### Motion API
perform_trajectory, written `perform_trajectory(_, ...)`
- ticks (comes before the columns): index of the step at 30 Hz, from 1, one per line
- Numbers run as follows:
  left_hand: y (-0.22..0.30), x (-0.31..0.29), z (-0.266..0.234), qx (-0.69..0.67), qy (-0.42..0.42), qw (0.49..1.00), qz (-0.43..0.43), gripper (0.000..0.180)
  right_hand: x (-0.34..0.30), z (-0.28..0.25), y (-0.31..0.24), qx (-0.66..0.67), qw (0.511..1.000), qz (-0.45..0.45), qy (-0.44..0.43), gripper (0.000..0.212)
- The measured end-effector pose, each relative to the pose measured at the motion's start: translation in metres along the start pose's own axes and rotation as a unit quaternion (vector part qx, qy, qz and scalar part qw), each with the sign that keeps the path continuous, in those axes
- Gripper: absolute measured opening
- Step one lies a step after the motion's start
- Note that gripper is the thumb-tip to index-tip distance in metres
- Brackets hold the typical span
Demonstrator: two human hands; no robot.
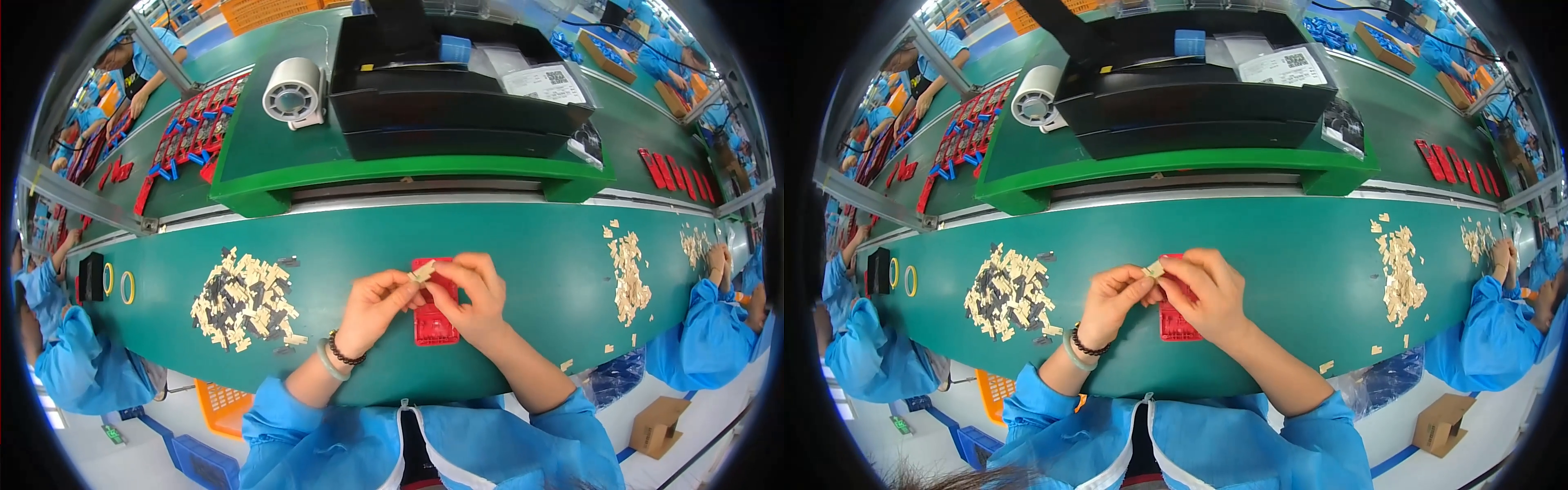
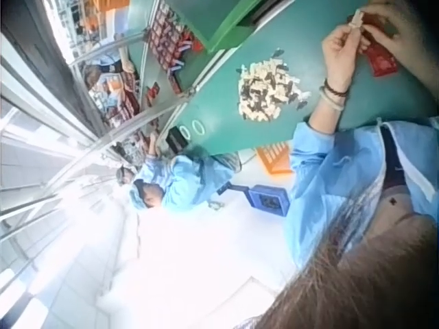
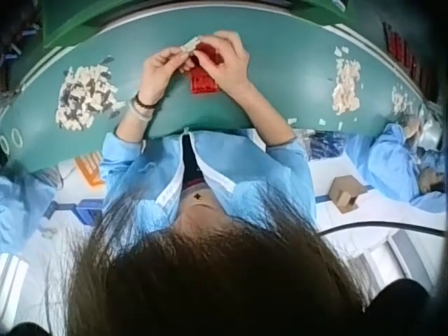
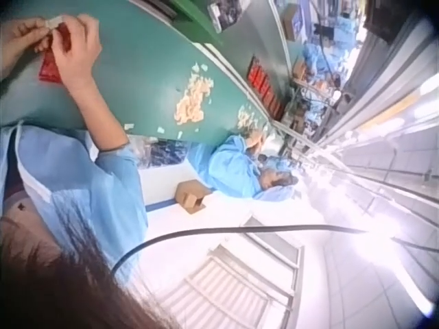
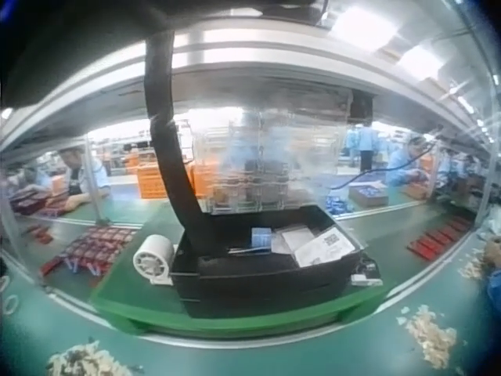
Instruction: The person assembles small electronic components into a red plastic frame by hand at a factory workstation.
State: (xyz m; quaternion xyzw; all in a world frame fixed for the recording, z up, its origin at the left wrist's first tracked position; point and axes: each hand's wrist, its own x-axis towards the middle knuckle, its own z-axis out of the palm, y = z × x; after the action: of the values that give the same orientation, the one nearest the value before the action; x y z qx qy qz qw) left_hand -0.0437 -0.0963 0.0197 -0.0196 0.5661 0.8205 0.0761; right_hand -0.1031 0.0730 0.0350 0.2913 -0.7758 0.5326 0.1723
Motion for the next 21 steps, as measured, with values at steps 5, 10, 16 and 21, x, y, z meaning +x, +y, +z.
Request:
perform_trajectory(5, 0.008, 0.001, 0.008, 0.189, 0.003, 0.969, 0.162, 0.012, -0.001, -0.004, 0.002, 0.008, 0.995, -0.058, -0.080, 0.023)
perform_trajectory(10, 0.006, 0.003, 0.005, 0.284, 0.011, 0.932, 0.224, 0.011, 0.001, -0.011, 0.005, 0.118, 0.981, 0.033, -0.148, 0.019)
perform_trajectory(16, 0.019, -0.007, 0.016, 0.383, -0.082, 0.812, 0.434, 0.013, 0.025, -0.055, 0.035, -0.038, 0.969, 0.163, -0.179, 0.010)
perform_trajectory(21, 0.015, 0.002, 0.007, 0.450, -0.010, 0.809, 0.378, 0.018, 0.030, -0.095, 0.059, -0.226, 0.949, 0.128, -0.179, 0.013)
